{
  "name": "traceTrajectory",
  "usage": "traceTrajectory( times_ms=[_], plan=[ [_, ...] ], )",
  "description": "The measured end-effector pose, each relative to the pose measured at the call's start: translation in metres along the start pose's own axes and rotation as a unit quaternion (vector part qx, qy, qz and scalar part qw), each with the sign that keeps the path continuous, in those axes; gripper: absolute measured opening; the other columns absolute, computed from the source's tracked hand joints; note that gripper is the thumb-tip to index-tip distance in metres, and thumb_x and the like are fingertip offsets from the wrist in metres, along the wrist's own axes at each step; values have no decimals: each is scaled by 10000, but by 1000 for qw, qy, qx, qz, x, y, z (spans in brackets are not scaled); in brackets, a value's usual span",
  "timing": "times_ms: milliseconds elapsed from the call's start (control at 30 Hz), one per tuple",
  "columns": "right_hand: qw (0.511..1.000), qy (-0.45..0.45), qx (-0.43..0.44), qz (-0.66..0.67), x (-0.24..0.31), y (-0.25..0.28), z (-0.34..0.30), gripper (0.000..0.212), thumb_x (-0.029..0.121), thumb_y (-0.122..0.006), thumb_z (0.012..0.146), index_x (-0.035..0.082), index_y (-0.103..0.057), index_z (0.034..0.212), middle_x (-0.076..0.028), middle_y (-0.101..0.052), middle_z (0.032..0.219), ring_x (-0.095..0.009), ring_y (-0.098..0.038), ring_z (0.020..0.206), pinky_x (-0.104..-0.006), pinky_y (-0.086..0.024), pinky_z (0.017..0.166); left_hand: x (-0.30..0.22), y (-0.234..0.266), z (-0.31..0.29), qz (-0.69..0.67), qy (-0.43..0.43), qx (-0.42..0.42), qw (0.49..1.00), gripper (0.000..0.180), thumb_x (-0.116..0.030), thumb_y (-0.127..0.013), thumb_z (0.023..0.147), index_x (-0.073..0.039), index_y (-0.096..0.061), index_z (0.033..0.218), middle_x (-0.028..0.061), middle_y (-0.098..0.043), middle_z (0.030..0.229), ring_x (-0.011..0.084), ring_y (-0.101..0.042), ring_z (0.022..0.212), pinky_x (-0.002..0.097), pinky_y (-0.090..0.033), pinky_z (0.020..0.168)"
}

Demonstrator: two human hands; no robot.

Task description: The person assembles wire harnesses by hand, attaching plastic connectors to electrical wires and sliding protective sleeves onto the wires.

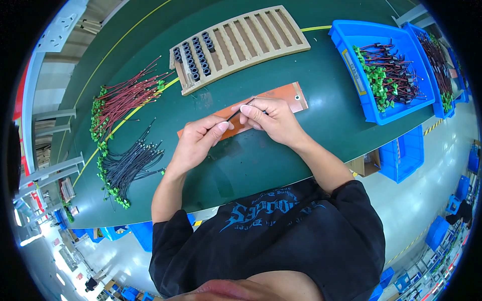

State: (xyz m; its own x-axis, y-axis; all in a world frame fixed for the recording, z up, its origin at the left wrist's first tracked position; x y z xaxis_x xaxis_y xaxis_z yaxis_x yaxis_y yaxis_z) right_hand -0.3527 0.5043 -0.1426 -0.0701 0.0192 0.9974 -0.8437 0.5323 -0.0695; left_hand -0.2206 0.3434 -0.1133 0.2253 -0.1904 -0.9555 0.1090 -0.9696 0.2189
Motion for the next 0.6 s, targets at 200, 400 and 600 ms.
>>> traceTrajectory(
  times_ms=[200,400,600],
  plan=[
    [996,12,-8,83,4,1,0,265,160,-572,1035,-37,-680,1177,-7,-633,860,-47,-486,671,-202,-415,596,3,-3,4,-81,21,8,996,244,-197,-566,1040,5,-702,1059,-3,-534,708,62,-461,633,238,-382,563],
    [984,-15,-62,169,-8,6,0,269,144,-603,1018,-22,-662,1221,13,-624,886,-33,-476,682,-201,-394,582,13,-16,8,-112,5,15,994,245,-196,-549,1049,3,-688,1079,-15,-510,686,63,-454,620,232,-379,570],
    [991,3,-48,126,-7,6,0,255,136,-613,1011,-27,-673,1198,-12,-640,899,-38,-484,684,-204,-395,577,19,-19,8,-124,27,6,992,244,-195,-548,1049,4,-683,1086,-9,-521,681,62,-469,618,234,-387,569]
  ],
)
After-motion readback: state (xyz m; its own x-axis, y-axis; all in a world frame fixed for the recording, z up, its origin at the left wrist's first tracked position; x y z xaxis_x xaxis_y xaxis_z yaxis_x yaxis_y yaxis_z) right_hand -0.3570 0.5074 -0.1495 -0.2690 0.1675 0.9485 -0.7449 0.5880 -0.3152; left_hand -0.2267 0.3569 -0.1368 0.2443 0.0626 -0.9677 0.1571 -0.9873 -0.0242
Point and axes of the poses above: each hand's wrist, its own z-axis towards the middle knuckle, its own y-axis out of the back of the hand, x = y × z, the point moved 3 cm from there along z, towards the middle knuckle
